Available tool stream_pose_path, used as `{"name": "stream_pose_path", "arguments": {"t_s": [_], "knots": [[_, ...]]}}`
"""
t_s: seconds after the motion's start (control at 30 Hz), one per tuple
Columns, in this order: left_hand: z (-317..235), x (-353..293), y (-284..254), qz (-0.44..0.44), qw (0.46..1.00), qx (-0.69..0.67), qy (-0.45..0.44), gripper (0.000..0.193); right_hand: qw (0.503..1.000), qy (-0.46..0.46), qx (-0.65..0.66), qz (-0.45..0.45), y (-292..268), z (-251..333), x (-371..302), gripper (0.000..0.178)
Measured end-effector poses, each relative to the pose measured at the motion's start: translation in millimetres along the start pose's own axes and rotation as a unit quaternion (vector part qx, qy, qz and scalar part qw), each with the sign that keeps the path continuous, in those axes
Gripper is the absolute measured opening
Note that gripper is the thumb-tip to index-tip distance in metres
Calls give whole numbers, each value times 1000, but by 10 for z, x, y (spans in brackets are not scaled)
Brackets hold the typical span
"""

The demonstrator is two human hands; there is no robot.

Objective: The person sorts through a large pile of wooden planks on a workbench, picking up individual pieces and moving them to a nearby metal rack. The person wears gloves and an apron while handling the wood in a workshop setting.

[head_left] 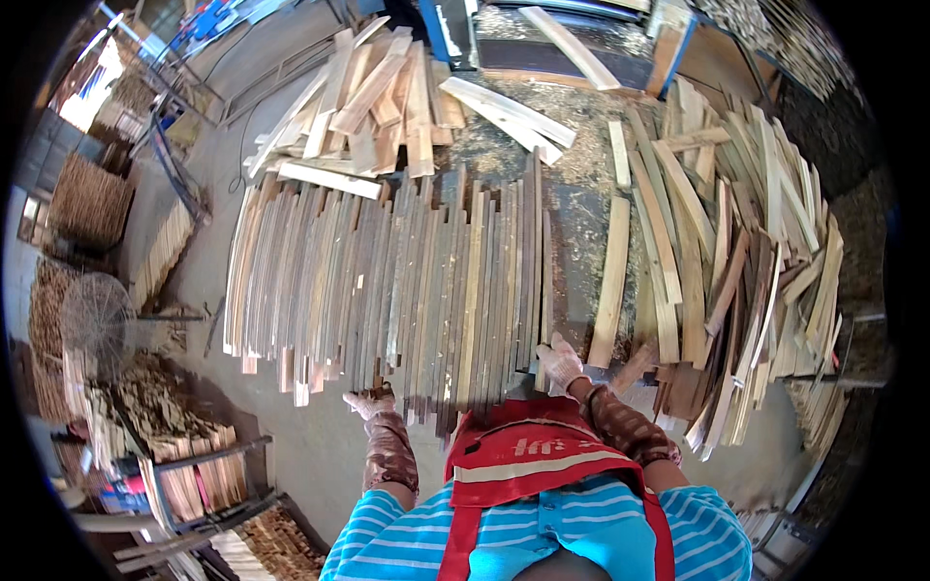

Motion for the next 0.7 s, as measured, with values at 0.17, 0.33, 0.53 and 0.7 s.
{"name": "stream_pose_path", "arguments": {"t_s": [0.17,0.33,0.53,0.7], "knots": [[72,109,-126,41,998,-45,10,52,1000,-15,12,15,89,-145,209,62],[179,-81,-3,37,997,-56,38,51,1000,21,-23,3,15,-28,135,60],[126,-238,184,30,999,-22,37,59,1000,13,-15,7,-80,70,79,61],[97,-159,235,126,991,-41,12,64,998,27,-20,53,-88,236,50,73]]}}
Point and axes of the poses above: each hand's wrist, its own x-axis towards the middle knuckle, its own y-axis out of the palm, z = x × y, the point moved 5 cm from there along x, towards the middle knuckle, and after that the axes turned 14 degrees about x, right-handed, at the moved point
